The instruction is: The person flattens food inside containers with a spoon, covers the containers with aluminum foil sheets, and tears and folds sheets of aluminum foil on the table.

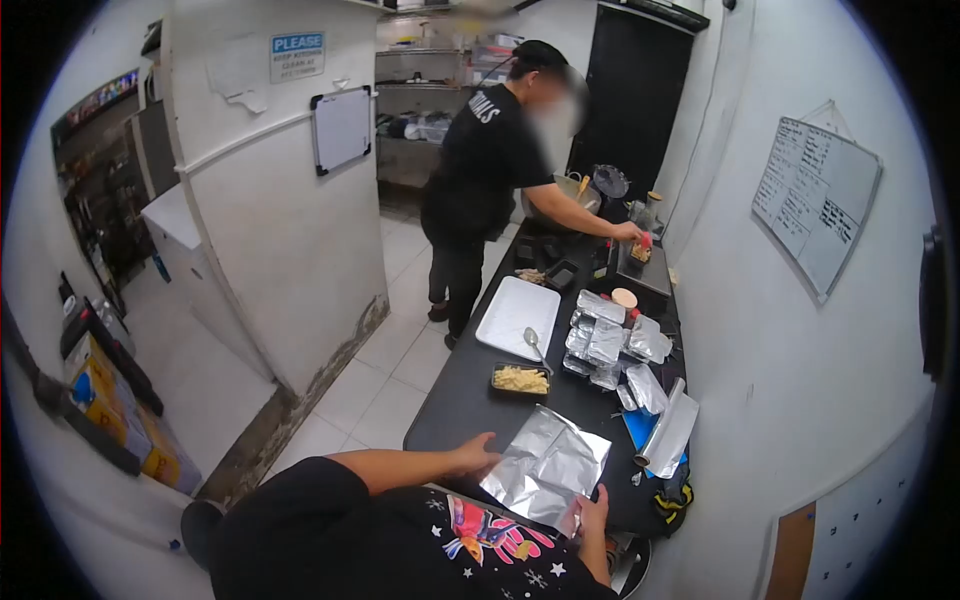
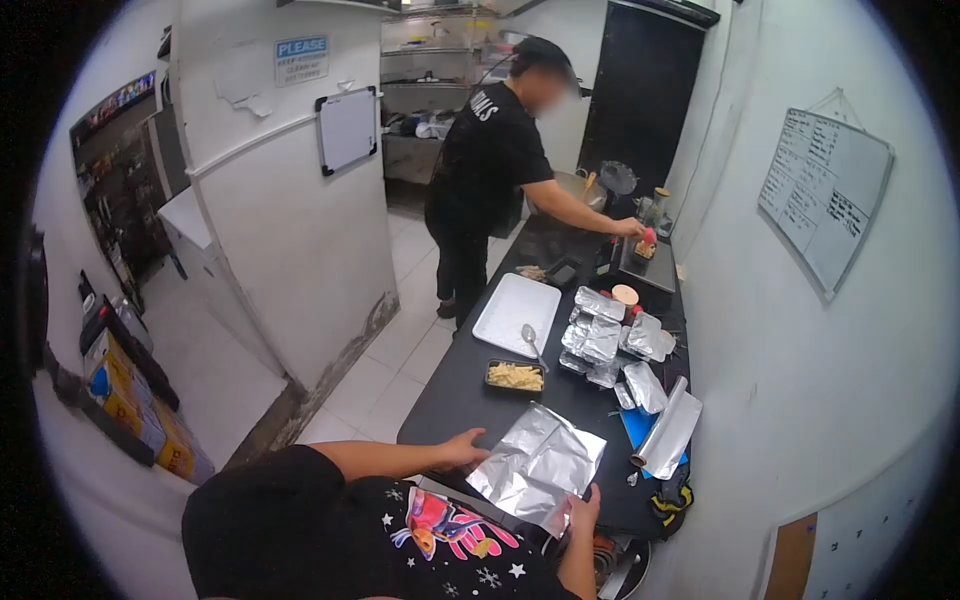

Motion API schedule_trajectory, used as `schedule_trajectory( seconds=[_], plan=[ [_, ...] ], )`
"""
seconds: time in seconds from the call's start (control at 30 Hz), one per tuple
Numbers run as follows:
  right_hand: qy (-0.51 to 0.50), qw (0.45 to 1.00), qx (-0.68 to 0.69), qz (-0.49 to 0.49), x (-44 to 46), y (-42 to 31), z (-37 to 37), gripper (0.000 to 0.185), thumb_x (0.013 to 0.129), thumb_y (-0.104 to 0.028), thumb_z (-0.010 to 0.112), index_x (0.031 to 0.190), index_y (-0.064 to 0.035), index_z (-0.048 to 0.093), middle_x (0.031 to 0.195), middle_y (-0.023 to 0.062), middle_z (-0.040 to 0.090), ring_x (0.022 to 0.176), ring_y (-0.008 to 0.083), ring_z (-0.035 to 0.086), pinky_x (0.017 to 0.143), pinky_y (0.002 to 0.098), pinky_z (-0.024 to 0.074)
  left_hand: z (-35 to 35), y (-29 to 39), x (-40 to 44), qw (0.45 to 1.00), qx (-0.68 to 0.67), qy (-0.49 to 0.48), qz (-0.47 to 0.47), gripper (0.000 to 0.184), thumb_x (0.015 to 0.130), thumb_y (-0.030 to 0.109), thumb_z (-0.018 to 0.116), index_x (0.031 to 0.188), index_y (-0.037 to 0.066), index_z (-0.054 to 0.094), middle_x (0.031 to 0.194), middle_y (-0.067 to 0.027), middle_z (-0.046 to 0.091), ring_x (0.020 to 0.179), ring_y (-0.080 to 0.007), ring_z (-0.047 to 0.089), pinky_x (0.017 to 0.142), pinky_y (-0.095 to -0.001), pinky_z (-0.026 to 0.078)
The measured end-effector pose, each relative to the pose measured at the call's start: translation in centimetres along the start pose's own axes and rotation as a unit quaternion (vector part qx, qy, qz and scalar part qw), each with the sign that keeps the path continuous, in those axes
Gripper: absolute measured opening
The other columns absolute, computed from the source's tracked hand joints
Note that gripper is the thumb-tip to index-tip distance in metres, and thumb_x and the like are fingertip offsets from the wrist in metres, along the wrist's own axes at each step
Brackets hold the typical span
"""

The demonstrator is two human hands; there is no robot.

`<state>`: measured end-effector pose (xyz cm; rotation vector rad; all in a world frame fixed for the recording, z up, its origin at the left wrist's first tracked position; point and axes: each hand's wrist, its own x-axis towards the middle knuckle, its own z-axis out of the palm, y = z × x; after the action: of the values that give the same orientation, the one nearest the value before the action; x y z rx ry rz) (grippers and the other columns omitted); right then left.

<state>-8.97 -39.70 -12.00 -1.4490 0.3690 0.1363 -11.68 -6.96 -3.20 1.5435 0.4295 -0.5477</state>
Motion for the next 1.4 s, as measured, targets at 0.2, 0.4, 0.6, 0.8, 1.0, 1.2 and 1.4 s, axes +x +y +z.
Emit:
schedule_trajectory(
  seconds=[0.2, 0.4, 0.6, 0.8, 1.0, 1.2, 1.4],
  plan=[
    [-0.041, 0.993, -0.110, -0.015, 5.6, 4.1, -4.1, 0.076, 0.078, 0.009, 0.058, 0.145, -0.0095, 0.025, 0.085, 0.0128, 0.061, 0.068, 0.0171, 0.059, 0.055, 0.0269, 0.0501, -1.5, -0.9, 1.3, 0.792, 0.443, 0.064, 0.415, 0.091, 0.065, 0.013, 0.076, 0.143, 0.018, 0.029, 0.131, -0.0187, 0.044, 0.121, -0.0333, 0.044, 0.100, -0.0476, 0.036],
    [-0.075, 0.995, 0.037, 0.063, 2.2, -0.8, -2.6, 0.072, 0.083, 0.004, 0.057, 0.145, -0.0057, 0.023, 0.084, 0.0101, 0.061, 0.066, 0.0126, 0.055, 0.058, 0.0251, 0.0477, 0.7, -0.4, 4.8, 0.707, 0.449, 0.058, 0.544, 0.070, 0.065, 0.011, 0.072, 0.131, 0.018, 0.050, 0.136, -0.0082, 0.046, 0.128, -0.0312, 0.040, 0.105, -0.0495, 0.030],
    [-0.079, 0.994, 0.018, 0.075, 1.8, -1.1, -4.1, 0.071, 0.083, 0.006, 0.057, 0.144, -0.0017, 0.022, 0.097, 0.0165, 0.062, 0.082, 0.0190, 0.062, 0.071, 0.0284, 0.0527, 0.7, -0.3, 7.1, 0.654, 0.458, -0.023, 0.601, 0.040, 0.074, 0.011, 0.066, 0.113, 0.019, 0.063, 0.124, -0.0027, 0.057, 0.122, -0.0297, 0.047, 0.096, -0.0474, 0.039],
    [-0.076, 0.987, 0.110, 0.085, 1.7, -3.1, -3.4, 0.072, 0.082, 0.009, 0.056, 0.144, -0.0014, 0.022, 0.103, 0.0193, 0.061, 0.088, 0.0207, 0.062, 0.076, 0.0289, 0.0524, 1.1, 1.0, 4.3, 0.675, 0.491, -0.026, 0.550, 0.045, 0.075, 0.013, 0.066, 0.119, 0.020, 0.059, 0.130, -0.0030, 0.052, 0.127, -0.0299, 0.042, 0.099, -0.0495, 0.037],
    [-0.075, 0.991, 0.018, 0.113, 1.3, -3.4, -3.8, 0.071, 0.082, 0.006, 0.057, 0.144, -0.0039, 0.025, 0.089, 0.0126, 0.063, 0.067, 0.0156, 0.061, 0.060, 0.0278, 0.0518, 0.9, -0.8, 6.3, 0.638, 0.504, -0.051, 0.579, 0.048, 0.076, 0.014, 0.065, 0.124, 0.020, 0.057, 0.135, -0.0030, 0.050, 0.130, -0.0308, 0.039, 0.105, -0.0458, 0.035],
    [-0.097, 0.984, -0.122, 0.088, 1.5, -3.7, -5.6, 0.057, 0.081, -0.001, 0.056, 0.136, -0.0067, 0.039, 0.070, 0.0079, 0.059, 0.051, 0.0148, 0.054, 0.040, 0.0307, 0.0425, 0.0, -4.6, 6.6, 0.652, 0.492, -0.061, 0.574, 0.033, 0.082, 0.014, 0.056, 0.113, 0.022, 0.061, 0.122, -0.0064, 0.057, 0.119, -0.0320, 0.048, 0.099, -0.0440, 0.039],
    [-0.109, 0.731, -0.480, -0.472, 13.3, 1.5, -9.6, 0.037, 0.080, -0.014, 0.059, 0.114, 0.0003, 0.058, 0.086, 0.0169, 0.062, 0.073, 0.0309, 0.061, 0.067, 0.0401, 0.0512, 0.3, -4.9, 8.6, 0.692, 0.556, -0.098, 0.451, 0.032, 0.079, 0.020, 0.059, 0.111, 0.018, 0.060, 0.115, -0.0107, 0.055, 0.120, -0.0362, 0.045, 0.098, -0.0487, 0.037]
  ],
)
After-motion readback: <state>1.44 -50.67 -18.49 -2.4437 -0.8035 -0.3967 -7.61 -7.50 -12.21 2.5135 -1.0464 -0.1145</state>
